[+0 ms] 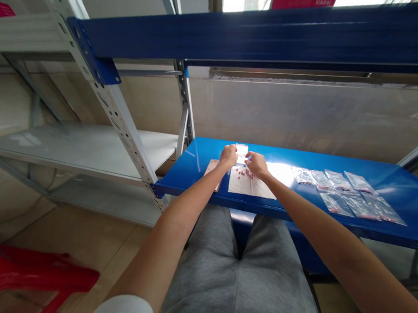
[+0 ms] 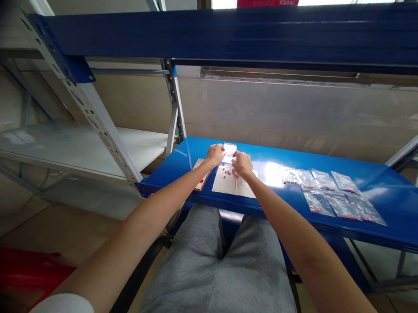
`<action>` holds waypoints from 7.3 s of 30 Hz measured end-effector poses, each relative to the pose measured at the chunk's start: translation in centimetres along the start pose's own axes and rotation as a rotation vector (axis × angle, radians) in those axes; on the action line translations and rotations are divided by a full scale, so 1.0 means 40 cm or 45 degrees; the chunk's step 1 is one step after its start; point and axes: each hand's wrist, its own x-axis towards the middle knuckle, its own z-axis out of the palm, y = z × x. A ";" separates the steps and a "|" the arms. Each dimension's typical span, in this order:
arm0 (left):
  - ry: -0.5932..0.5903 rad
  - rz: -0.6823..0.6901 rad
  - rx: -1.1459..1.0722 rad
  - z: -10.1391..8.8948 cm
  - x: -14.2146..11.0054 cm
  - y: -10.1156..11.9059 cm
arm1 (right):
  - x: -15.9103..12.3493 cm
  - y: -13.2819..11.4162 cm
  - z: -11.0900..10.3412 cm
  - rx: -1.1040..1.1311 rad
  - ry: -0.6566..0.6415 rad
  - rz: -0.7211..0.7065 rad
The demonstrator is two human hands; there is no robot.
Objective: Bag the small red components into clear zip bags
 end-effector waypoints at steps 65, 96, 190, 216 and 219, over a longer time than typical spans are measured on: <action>-0.244 -0.043 -1.105 -0.013 -0.446 0.348 | -0.428 0.031 -0.425 0.391 0.066 -0.140; -0.400 0.121 -1.130 -0.007 -0.443 0.320 | -0.439 0.023 -0.442 0.755 -0.214 0.008; -0.402 -0.022 -1.022 -0.030 -0.384 0.170 | -0.408 0.129 -0.311 1.576 -0.384 0.485; -0.200 0.017 -0.762 -0.075 -0.361 0.188 | -0.365 0.176 -0.320 1.423 -0.131 0.370; -0.152 0.230 -0.486 -0.089 -0.299 0.181 | -0.289 0.170 -0.346 1.265 -0.118 0.306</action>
